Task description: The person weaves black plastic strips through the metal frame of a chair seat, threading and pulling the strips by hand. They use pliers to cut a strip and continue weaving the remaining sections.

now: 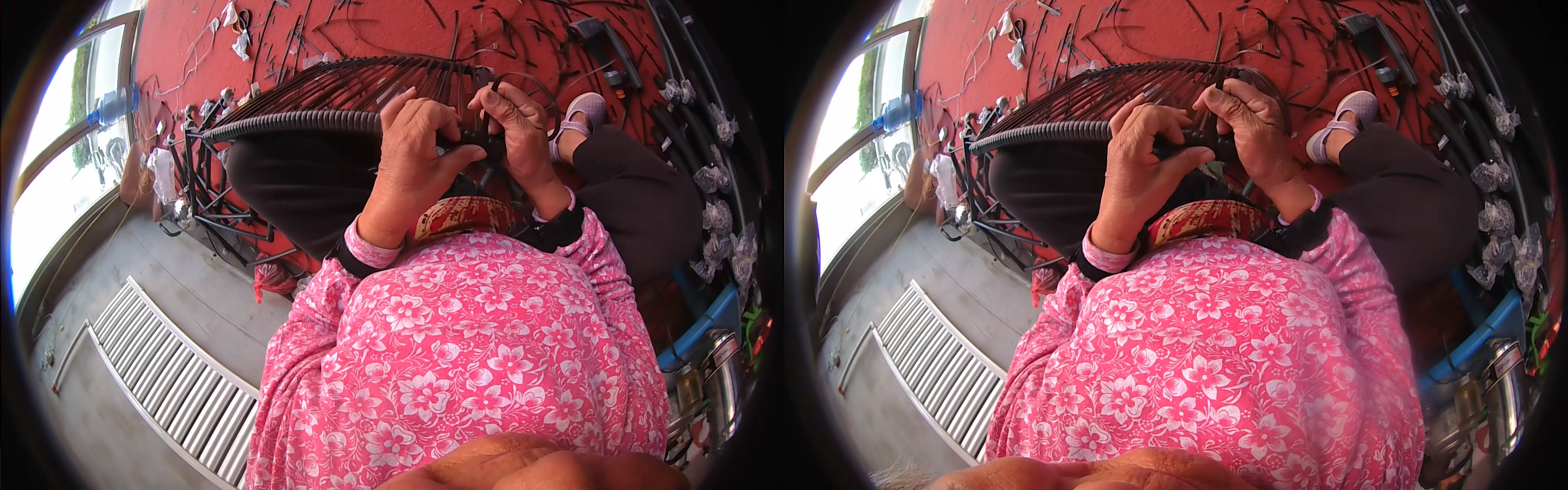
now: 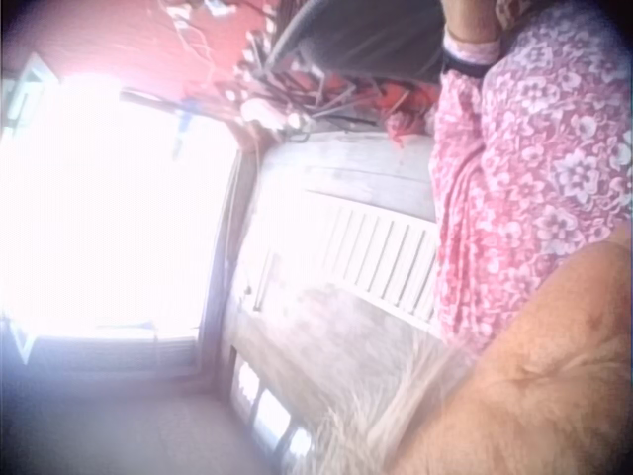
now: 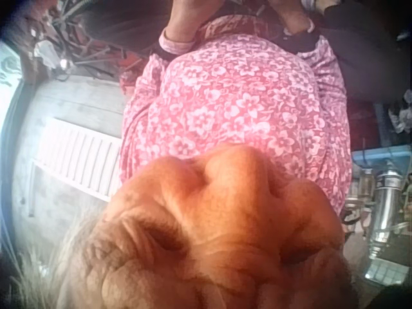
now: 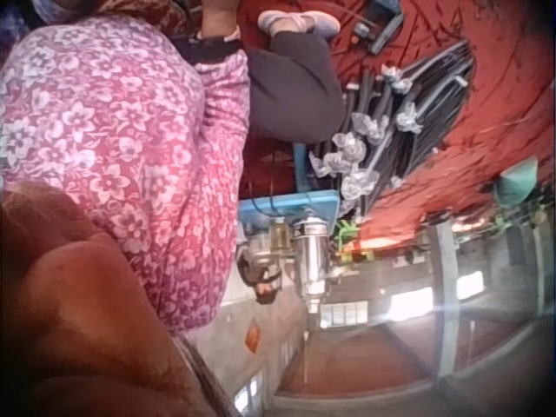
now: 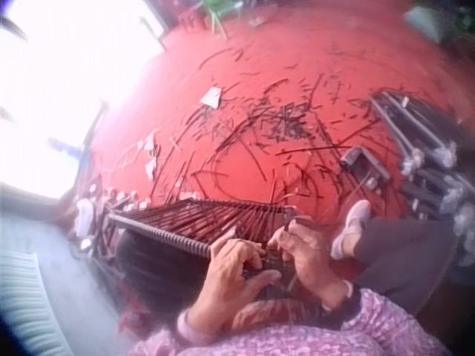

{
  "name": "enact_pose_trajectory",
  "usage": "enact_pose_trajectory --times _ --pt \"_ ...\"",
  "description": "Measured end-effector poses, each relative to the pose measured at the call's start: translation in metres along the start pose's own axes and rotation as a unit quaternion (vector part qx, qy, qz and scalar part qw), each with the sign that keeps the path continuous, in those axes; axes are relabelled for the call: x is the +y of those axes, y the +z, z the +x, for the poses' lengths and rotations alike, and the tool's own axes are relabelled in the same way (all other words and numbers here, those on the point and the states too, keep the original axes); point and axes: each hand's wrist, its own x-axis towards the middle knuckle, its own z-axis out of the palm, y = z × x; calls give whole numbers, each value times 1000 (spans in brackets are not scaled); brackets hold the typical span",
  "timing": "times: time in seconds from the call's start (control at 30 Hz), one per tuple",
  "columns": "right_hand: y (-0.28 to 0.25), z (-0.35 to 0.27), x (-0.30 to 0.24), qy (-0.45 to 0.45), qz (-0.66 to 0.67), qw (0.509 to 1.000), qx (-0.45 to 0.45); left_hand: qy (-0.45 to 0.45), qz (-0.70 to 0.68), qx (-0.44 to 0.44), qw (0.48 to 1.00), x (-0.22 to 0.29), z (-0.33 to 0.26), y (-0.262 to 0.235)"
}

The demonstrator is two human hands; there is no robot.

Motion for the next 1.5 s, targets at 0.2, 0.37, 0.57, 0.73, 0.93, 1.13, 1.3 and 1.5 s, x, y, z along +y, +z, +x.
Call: enact_pose_trajectory --times 0.2,0.37,0.57,0.73,0.93,1.13,1.3,1.5 --pt "0 -3 -3 -17 -41 999 -11 -24 4 -4 1000 5 1 -2" --pt "4 -9 0 -29 -45 998 41 -65 -9 -16 998 8 4 -6" --pt "0 -10 1 -25 -99 994 30 -86 12 -31 996 11 7 -10" --pt "-3 -10 -1 -29 -140 989 42 -83 7 -28 996 11 7 -10" --pt "-5 -17 0 -38 -121 990 60 -82 -5 -27 996 10 8 -10" --pt "-9 -8 7 -26 -148 989 6 -76 16 -34 996 11 5 -10" --pt "-8 -7 11 -29 -114 993 -8 -62 -9 -18 998 10 4 -7" --pt "-10 -13 22 -68 -169 983 -8 -109 33 142 983 17 -30 -14"
